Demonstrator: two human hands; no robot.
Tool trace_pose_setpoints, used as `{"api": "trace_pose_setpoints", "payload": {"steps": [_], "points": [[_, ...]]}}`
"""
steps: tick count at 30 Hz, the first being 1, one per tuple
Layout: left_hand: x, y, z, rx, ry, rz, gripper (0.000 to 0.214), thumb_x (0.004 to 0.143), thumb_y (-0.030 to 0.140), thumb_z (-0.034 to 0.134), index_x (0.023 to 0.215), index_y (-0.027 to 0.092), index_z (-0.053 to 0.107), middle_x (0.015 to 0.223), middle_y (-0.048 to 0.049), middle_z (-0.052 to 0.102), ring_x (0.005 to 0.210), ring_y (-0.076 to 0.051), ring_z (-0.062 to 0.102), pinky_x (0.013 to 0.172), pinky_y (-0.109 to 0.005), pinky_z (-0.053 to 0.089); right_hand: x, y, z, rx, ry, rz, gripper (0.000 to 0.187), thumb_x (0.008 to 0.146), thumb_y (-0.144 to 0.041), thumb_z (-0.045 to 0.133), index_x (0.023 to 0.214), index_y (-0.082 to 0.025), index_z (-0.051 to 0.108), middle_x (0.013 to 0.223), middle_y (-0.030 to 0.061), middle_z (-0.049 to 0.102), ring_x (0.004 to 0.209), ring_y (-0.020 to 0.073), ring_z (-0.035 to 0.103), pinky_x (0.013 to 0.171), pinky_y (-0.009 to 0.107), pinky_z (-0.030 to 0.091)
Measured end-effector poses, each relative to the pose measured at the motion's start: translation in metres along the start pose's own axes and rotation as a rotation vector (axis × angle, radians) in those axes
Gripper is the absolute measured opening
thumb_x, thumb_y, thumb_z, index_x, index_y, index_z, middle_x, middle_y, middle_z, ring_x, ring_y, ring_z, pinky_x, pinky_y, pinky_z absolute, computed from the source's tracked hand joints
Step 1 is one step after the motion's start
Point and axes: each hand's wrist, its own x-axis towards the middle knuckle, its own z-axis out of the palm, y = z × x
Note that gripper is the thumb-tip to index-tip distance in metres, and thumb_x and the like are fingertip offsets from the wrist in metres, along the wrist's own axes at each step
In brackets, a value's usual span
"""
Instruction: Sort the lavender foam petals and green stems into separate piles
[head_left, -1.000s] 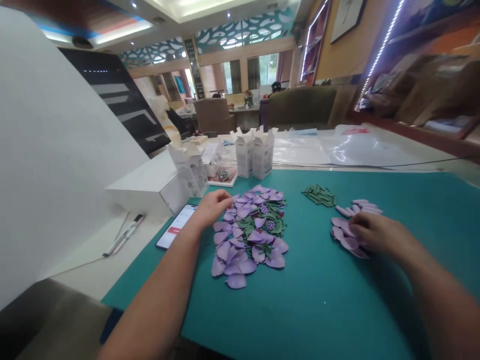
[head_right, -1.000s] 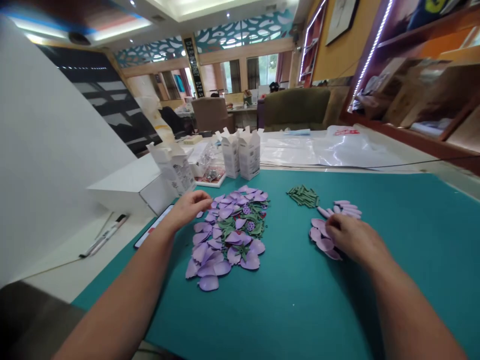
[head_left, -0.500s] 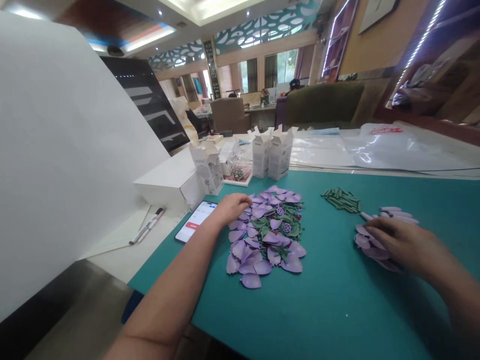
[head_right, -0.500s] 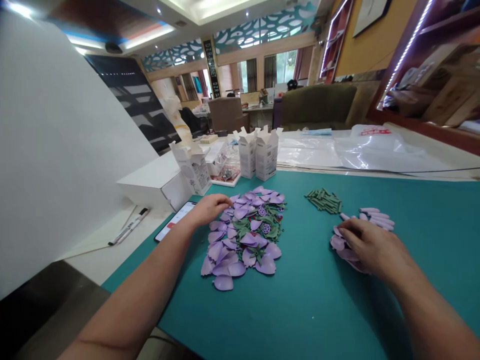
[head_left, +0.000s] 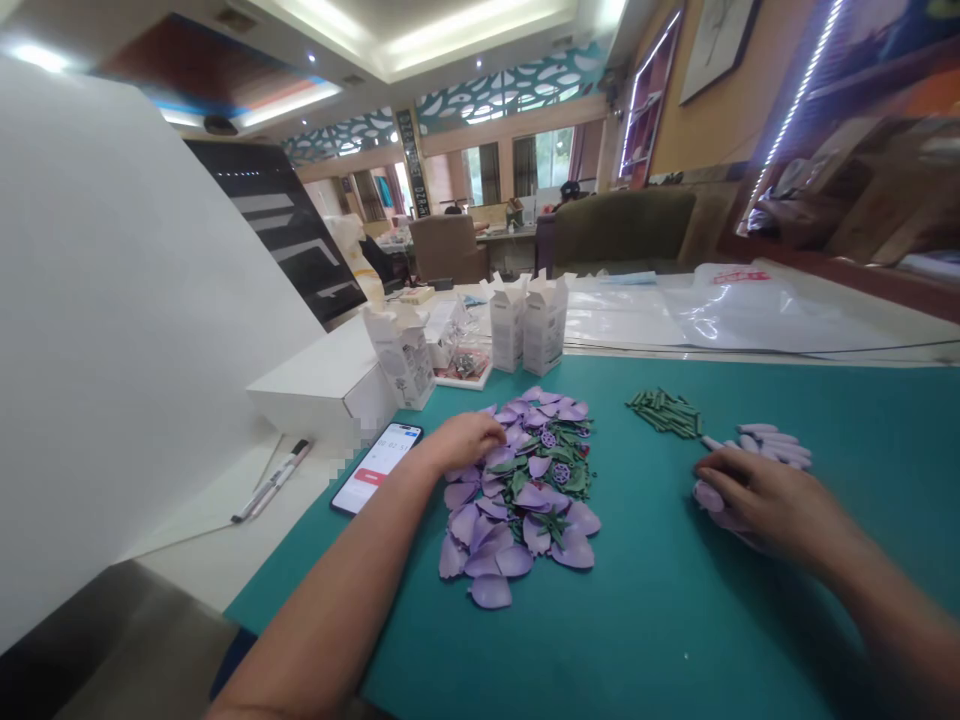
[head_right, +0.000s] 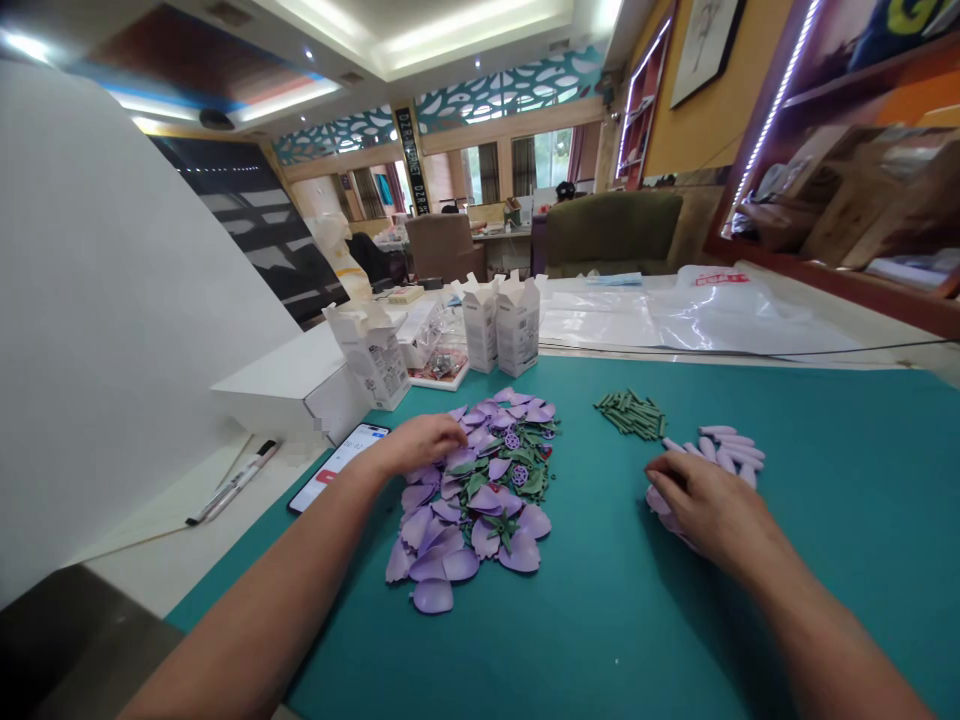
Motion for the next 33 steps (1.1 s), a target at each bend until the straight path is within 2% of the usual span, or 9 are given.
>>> {"api": "trace_pose_setpoints", "payload": {"steps": [3, 6, 9, 12, 15, 18, 23, 28, 33], "points": [[0.019, 0.001, -0.002, 0.031, 0.045, -0.029, 0.033, 0.09, 0.018, 0.046, 0.112, 0.022, 0.07, 0.114, -0.0076, 0.067, 0.103, -0.022, 0.062, 0.091, -0.029, 0.047, -0.001, -0.002, -0.002, 0.013, -0.008, -0.005, 0.031, 0.076, -0.048, 0.041, 0.076, -0.026, 0.063, 0.08, 0.0092, 0.069, 0.069, 0.0271, 0.062, 0.058, 0.036, 0.045], [0.043, 0.007, 0.006, 0.064, 0.052, -0.04, 0.043, 0.09, 0.015, 0.043, 0.128, 0.024, 0.061, 0.132, -0.0093, 0.058, 0.115, -0.025, 0.057, 0.096, -0.035, 0.045, -0.002, -0.004, -0.003, 0.029, 0.006, -0.021, 0.034, 0.075, -0.05, 0.04, 0.075, -0.025, 0.063, 0.078, 0.0083, 0.069, 0.068, 0.0265, 0.062, 0.059, 0.037, 0.044], [0.054, 0.014, 0.017, 0.088, 0.018, -0.01, 0.046, 0.087, 0.013, 0.047, 0.128, 0.027, 0.06, 0.142, -0.0077, 0.051, 0.121, -0.029, 0.053, 0.097, -0.04, 0.045, -0.002, -0.005, -0.002, 0.037, 0.026, -0.041, 0.034, 0.076, -0.049, 0.038, 0.074, -0.026, 0.063, 0.078, 0.0075, 0.07, 0.07, 0.0262, 0.063, 0.062, 0.037, 0.044], [0.049, 0.016, 0.021, 0.086, -0.03, 0.069, 0.038, 0.087, 0.014, 0.049, 0.117, 0.027, 0.067, 0.134, -0.0042, 0.059, 0.118, -0.024, 0.056, 0.099, -0.034, 0.044, -0.002, -0.005, -0.002, 0.044, 0.046, -0.047, 0.036, 0.077, -0.05, 0.037, 0.074, -0.026, 0.064, 0.078, 0.0073, 0.07, 0.07, 0.0258, 0.063, 0.06, 0.036, 0.044], [0.036, 0.012, 0.015, 0.07, -0.063, 0.103, 0.036, 0.085, 0.009, 0.048, 0.107, 0.025, 0.071, 0.12, -0.0023, 0.068, 0.107, -0.017, 0.061, 0.094, -0.025, 0.045, -0.002, -0.006, -0.002, 0.04, 0.051, -0.054, 0.036, 0.077, -0.048, 0.038, 0.076, -0.025, 0.066, 0.079, 0.0075, 0.071, 0.071, 0.025, 0.063, 0.061, 0.036, 0.045], [0.028, 0.002, 0.002, 0.052, -0.039, 0.052, 0.037, 0.083, 0.007, 0.045, 0.103, 0.022, 0.073, 0.115, -0.0016, 0.07, 0.104, -0.016, 0.063, 0.091, -0.021, 0.046, -0.002, -0.009, -0.004, 0.036, 0.034, -0.052, 0.036, 0.077, -0.045, 0.039, 0.078, -0.023, 0.068, 0.079, 0.0078, 0.071, 0.071, 0.0243, 0.063, 0.06, 0.035, 0.045], [0.038, -0.013, -0.013, 0.05, 0.067, -0.087, 0.047, 0.084, 0.006, 0.037, 0.117, 0.019, 0.067, 0.122, -0.0049, 0.067, 0.114, -0.018, 0.059, 0.099, -0.024, 0.043, -0.003, -0.009, -0.004, 0.034, 0.033, -0.048, 0.036, 0.078, -0.047, 0.04, 0.077, -0.025, 0.068, 0.078, 0.0063, 0.071, 0.069, 0.0233, 0.063, 0.059, 0.033, 0.044], [0.051, -0.017, -0.003, 0.056, 0.02, -0.118, 0.05, 0.081, 0.005, 0.043, 0.125, 0.018, 0.064, 0.13, -0.0092, 0.062, 0.115, -0.021, 0.06, 0.1, -0.027, 0.044, -0.002, -0.006, -0.001, 0.032, 0.049, -0.077, 0.034, 0.079, -0.046, 0.04, 0.077, -0.025, 0.067, 0.077, 0.0058, 0.071, 0.068, 0.0235, 0.063, 0.057, 0.033, 0.043], [0.038, -0.015, 0.005, 0.018, -0.081, -0.069, 0.047, 0.08, 0.002, 0.045, 0.115, 0.022, 0.069, 0.128, -0.0053, 0.064, 0.111, -0.018, 0.061, 0.097, -0.024, 0.045, -0.001, -0.004, 0.001, 0.026, 0.046, -0.087, 0.035, 0.08, -0.046, 0.04, 0.078, -0.024, 0.067, 0.077, 0.0068, 0.071, 0.068, 0.0239, 0.063, 0.056, 0.033, 0.043]]}}
